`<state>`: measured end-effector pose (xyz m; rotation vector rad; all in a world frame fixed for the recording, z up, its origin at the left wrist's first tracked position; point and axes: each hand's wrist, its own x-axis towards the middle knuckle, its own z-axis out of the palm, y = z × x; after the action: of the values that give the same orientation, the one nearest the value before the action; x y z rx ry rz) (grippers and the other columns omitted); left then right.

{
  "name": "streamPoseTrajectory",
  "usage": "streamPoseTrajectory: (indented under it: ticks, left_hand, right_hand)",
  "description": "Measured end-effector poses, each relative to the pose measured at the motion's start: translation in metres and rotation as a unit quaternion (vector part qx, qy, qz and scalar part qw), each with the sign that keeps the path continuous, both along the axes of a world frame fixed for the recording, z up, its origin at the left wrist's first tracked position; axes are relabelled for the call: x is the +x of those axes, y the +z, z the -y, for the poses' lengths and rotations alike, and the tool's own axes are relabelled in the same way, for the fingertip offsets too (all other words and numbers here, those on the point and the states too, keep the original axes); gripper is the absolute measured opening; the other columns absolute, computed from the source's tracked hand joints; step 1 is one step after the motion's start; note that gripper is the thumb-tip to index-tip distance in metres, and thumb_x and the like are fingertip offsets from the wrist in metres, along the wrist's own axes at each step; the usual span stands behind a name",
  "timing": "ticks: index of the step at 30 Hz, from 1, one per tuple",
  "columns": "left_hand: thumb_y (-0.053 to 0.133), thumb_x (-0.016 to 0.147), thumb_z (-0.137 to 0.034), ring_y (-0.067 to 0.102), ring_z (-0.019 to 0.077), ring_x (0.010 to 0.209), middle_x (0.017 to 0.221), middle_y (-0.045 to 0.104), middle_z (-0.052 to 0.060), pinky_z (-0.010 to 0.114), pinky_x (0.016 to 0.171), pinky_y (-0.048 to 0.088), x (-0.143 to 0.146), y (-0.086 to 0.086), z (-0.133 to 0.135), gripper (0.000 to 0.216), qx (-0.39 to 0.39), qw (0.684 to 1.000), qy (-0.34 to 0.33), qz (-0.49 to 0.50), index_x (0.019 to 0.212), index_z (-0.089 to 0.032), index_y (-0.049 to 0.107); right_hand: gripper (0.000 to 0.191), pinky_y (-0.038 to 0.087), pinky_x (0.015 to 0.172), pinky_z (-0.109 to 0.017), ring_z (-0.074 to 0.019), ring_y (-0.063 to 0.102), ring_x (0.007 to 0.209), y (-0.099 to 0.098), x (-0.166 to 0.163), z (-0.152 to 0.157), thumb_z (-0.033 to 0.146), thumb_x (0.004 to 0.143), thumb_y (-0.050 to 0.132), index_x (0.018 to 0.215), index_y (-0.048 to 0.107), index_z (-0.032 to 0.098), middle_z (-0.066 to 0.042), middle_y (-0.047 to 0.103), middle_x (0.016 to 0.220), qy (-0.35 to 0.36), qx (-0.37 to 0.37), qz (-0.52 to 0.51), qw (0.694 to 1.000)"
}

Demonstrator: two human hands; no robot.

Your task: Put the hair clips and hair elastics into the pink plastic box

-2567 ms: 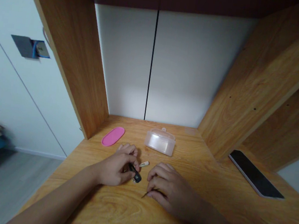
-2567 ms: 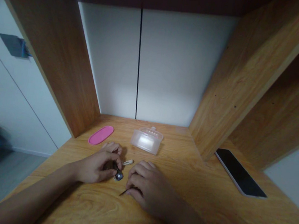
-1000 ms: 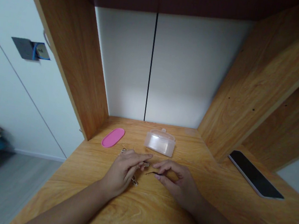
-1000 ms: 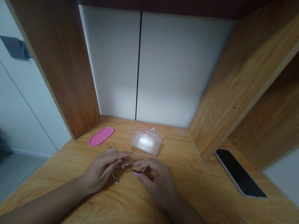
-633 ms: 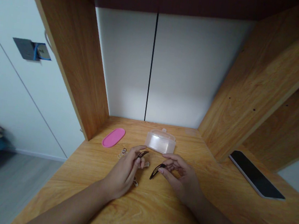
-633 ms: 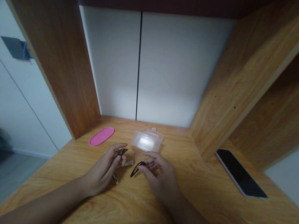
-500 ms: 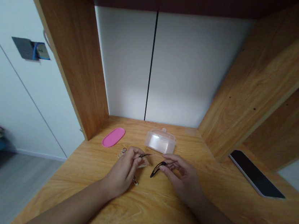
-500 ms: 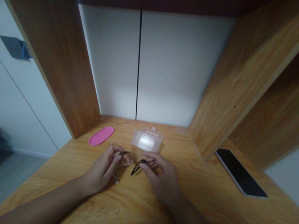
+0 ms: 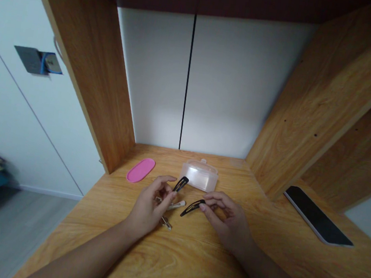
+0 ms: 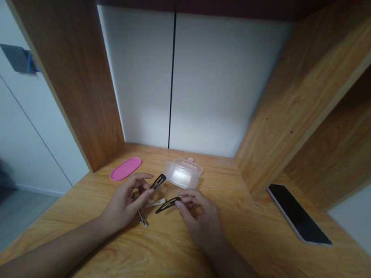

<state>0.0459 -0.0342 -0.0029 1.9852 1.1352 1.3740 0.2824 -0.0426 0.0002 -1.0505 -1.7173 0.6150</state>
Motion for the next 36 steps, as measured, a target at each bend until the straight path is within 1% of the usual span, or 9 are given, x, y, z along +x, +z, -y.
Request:
streamPoseTrajectory:
  ticks: [2,4,9,15,21,24,30,33,36]
  left_hand:
    - [0.057,0.098,-0.022,0.064,0.0146,0.077,0.086,0.070,0.004,0.025,0.070,0.049,0.000,0.004,0.003,0.016,0.009,1.000,-0.017,-0.014,0.108,-0.018,0.069]
    - [0.058,0.098,-0.022,0.066,0.0157,0.079,0.087,0.074,0.005,0.026,0.073,0.050,0.001,0.008,0.005,0.016,0.019,0.998,-0.044,-0.031,0.099,-0.019,0.074]
    - [0.063,0.096,-0.022,0.071,0.0170,0.082,0.093,0.079,0.007,0.028,0.075,0.053,0.002,0.009,0.005,0.018,0.038,0.994,-0.088,-0.043,0.104,-0.020,0.079]
    - [0.073,0.090,-0.025,0.072,0.0187,0.080,0.090,0.081,0.007,0.031,0.074,0.055,0.003,0.007,0.004,0.016,0.057,0.989,-0.123,-0.057,0.104,-0.022,0.081]
    - [0.072,0.091,-0.023,0.071,0.0191,0.078,0.087,0.082,0.006,0.033,0.075,0.055,0.003,0.007,0.005,0.017,0.069,0.982,-0.156,-0.084,0.106,-0.023,0.080]
    - [0.072,0.091,-0.024,0.071,0.0191,0.077,0.087,0.082,0.006,0.034,0.076,0.055,0.003,0.006,0.004,0.018,0.072,0.981,-0.158,-0.090,0.107,-0.023,0.080]
    - [0.074,0.090,-0.027,0.071,0.0202,0.080,0.088,0.082,0.007,0.034,0.076,0.056,0.002,0.008,0.005,0.020,0.076,0.979,-0.163,-0.096,0.108,-0.022,0.079]
    - [0.076,0.088,-0.029,0.071,0.0205,0.080,0.088,0.082,0.007,0.034,0.077,0.056,0.002,0.010,0.006,0.020,0.078,0.978,-0.169,-0.099,0.106,-0.022,0.080]
    - [0.080,0.084,-0.030,0.070,0.0207,0.078,0.086,0.081,0.007,0.034,0.075,0.055,0.002,0.010,0.006,0.021,0.091,0.976,-0.164,-0.108,0.102,-0.020,0.080]
  right_hand:
    - [0.016,0.061,0.067,-0.028,-0.0187,0.075,0.072,-0.001,0.000,-0.001,0.031,0.087,0.071,0.099,0.071,0.021,-0.005,0.079,0.080,-0.005,0.003,0.000,1.000]
    - [0.016,0.061,0.068,-0.029,-0.0191,0.076,0.072,-0.001,0.001,-0.001,0.031,0.086,0.072,0.099,0.075,0.022,-0.005,0.080,0.082,-0.014,0.009,0.003,1.000]
    - [0.015,0.062,0.068,-0.030,-0.0198,0.076,0.071,-0.001,0.003,-0.002,0.030,0.084,0.073,0.097,0.080,0.024,-0.005,0.081,0.086,-0.028,0.033,0.014,0.999]
    - [0.015,0.061,0.067,-0.029,-0.0184,0.073,0.069,0.002,0.002,-0.003,0.031,0.086,0.072,0.097,0.080,0.025,-0.003,0.080,0.083,-0.029,0.049,0.017,0.998]
    - [0.015,0.059,0.071,-0.030,-0.0187,0.071,0.073,0.009,0.003,-0.001,0.029,0.091,0.066,0.097,0.080,0.025,-0.005,0.078,0.085,-0.036,0.079,0.045,0.995]
    - [0.015,0.059,0.070,-0.030,-0.0182,0.070,0.071,0.008,0.003,-0.002,0.029,0.091,0.067,0.097,0.080,0.024,-0.005,0.077,0.083,-0.036,0.078,0.044,0.995]
    - [0.012,0.058,0.066,-0.029,-0.0172,0.068,0.067,0.001,0.002,-0.003,0.031,0.088,0.071,0.095,0.079,0.025,-0.003,0.076,0.079,-0.040,0.065,0.028,0.997]
    - [0.011,0.057,0.065,-0.028,-0.0173,0.069,0.067,-0.001,0.002,-0.002,0.031,0.087,0.071,0.094,0.078,0.024,-0.004,0.077,0.080,-0.033,0.058,0.030,0.997]
    - [0.010,0.055,0.063,-0.027,-0.0168,0.069,0.066,0.000,0.001,-0.001,0.031,0.087,0.072,0.090,0.076,0.023,-0.003,0.076,0.077,-0.017,0.051,0.041,0.998]
